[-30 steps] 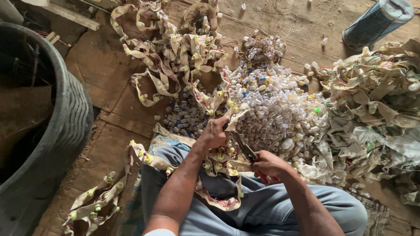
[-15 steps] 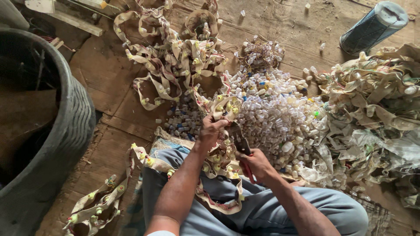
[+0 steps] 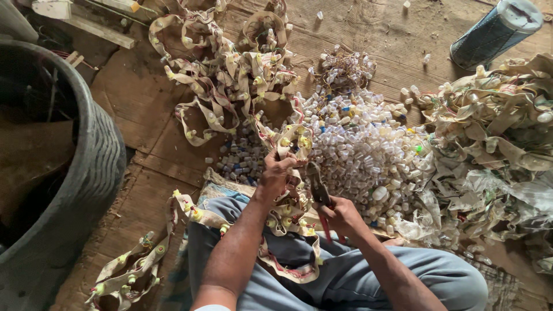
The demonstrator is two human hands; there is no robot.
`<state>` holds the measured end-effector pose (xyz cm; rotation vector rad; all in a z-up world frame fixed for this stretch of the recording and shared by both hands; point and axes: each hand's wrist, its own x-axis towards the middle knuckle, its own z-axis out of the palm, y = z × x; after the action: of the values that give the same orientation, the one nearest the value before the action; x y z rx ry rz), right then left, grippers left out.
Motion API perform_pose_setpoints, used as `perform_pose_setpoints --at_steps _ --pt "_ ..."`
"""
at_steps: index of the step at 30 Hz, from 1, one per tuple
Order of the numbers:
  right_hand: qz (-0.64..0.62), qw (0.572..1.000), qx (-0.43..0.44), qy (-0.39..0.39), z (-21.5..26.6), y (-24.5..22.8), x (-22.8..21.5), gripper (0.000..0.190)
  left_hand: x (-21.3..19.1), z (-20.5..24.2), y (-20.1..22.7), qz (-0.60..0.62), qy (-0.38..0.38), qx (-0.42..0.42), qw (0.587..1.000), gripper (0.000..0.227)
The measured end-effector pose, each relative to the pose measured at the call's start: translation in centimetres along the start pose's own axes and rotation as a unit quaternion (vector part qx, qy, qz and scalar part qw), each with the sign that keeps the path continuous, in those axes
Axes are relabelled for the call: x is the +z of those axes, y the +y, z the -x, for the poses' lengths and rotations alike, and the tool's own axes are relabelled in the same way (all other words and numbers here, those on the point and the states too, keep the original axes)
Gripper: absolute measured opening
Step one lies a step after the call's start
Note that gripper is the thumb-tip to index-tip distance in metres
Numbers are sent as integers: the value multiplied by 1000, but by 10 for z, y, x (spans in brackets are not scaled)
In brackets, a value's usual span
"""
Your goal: The person sits on the floor and uses pliers to cut the plastic sockets off a string of Christmas lights. The person repeatedly pulls the light string taut, positions the pliers around the socket, and cuts it off, dropping the pieces onto a pile on the floor.
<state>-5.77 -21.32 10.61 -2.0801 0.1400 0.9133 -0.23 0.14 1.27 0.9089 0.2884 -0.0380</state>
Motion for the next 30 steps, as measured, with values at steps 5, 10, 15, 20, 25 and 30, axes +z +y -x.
perform_pose_setpoints --at_steps 5,10,15,20,25,30 --pt "-135 989 -19 -58 -1 9 -4 17 6 10 13 1 -51 -19 999 13" --pt "-136 985 -41 -99 -8 24 -2 17 5 3 1 -7 -67 53 996 7" --pt "-276 944 -98 -155 -24 47 -17 17 -5 -6 -20 -109 -19 80 991 6" --pt "-241 958 -48 -147 -25 55 -28 32 -6 -8 -23 -42 -39 80 995 11" --pt "-192 966 32 -170 -21 46 -23 23 8 2 -5 -70 -30 69 995 12" --pt "-160 973 15 -163 -18 45 -18 11 16 16 16 -267 -15 39 963 13"
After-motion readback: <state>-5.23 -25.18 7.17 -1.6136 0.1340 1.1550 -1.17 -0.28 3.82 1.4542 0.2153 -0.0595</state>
